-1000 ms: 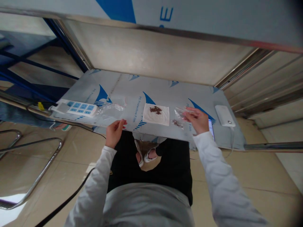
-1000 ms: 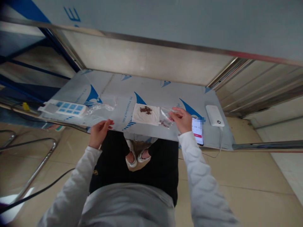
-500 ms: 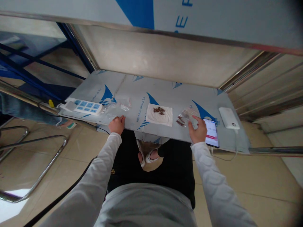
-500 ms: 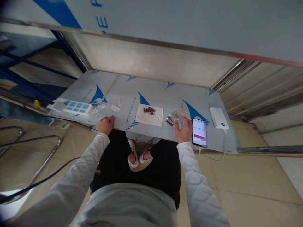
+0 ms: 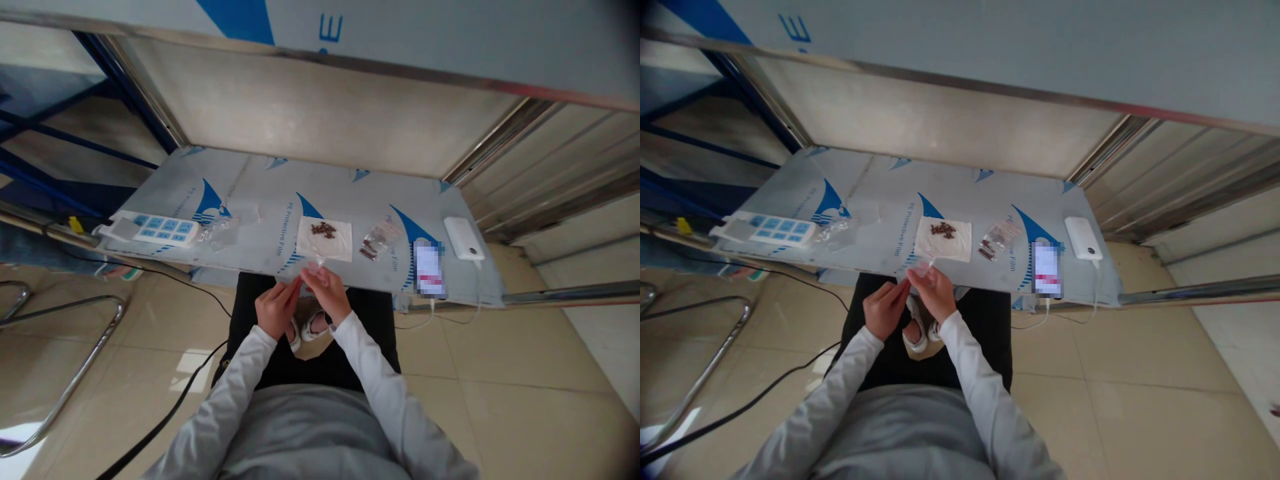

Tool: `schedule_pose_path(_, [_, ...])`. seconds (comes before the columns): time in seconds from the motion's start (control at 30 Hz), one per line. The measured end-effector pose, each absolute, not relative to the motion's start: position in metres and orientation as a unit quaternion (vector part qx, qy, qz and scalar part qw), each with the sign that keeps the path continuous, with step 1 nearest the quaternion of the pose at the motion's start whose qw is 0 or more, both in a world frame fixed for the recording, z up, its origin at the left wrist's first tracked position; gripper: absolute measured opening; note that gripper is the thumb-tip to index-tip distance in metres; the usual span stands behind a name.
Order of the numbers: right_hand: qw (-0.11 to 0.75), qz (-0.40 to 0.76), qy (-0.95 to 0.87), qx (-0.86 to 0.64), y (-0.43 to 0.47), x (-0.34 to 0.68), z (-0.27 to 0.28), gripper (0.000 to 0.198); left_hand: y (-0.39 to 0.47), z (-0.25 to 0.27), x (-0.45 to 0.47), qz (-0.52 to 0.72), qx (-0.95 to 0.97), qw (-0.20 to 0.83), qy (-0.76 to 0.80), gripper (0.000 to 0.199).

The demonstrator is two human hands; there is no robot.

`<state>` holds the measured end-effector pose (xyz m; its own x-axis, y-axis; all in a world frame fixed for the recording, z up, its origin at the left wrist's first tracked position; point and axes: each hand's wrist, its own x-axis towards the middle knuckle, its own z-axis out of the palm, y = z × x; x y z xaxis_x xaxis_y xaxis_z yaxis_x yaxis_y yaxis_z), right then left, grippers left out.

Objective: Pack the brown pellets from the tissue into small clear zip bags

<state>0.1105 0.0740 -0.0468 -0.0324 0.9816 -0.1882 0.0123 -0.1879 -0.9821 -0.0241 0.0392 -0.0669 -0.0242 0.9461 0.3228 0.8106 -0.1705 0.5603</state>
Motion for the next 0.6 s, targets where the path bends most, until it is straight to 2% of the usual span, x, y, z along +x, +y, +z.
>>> schedule_pose_path(0.13, [0.449, 0.463, -0.564, -0.516, 0.084, 0.118, -0.046, 0.032, 0.036, -0.056, -0.009, 0.367, 0.675, 0.206, 0.605, 0.031])
schedule_pose_path(0.27, [0.436, 0.34, -0.659, -0.51, 0.071, 0.133, -0.038, 0.032, 0.049, -0.035, -0.003, 0.481, 0.503, 0.362, 0.62, 0.035])
schedule_pose_path(0.33, [0.424, 0.303, -0.689, -0.504, 0.064, 0.137, -0.033, 0.035, 0.057, -0.026, -0.002, 0.5, 0.43, 0.443, 0.608, 0.037])
schedule_pose_path(0.43, [0.409, 0.286, -0.707, -0.501, 0.06, 0.139, -0.03, 0.038, 0.063, -0.02, -0.001, 0.489, 0.385, 0.516, 0.589, 0.037])
schedule_pose_path(0.6, [0.407, 0.303, -0.706, -0.495, 0.056, 0.142, -0.032, 0.037, 0.06, -0.017, -0.002, 0.494, 0.362, 0.567, 0.55, 0.032])
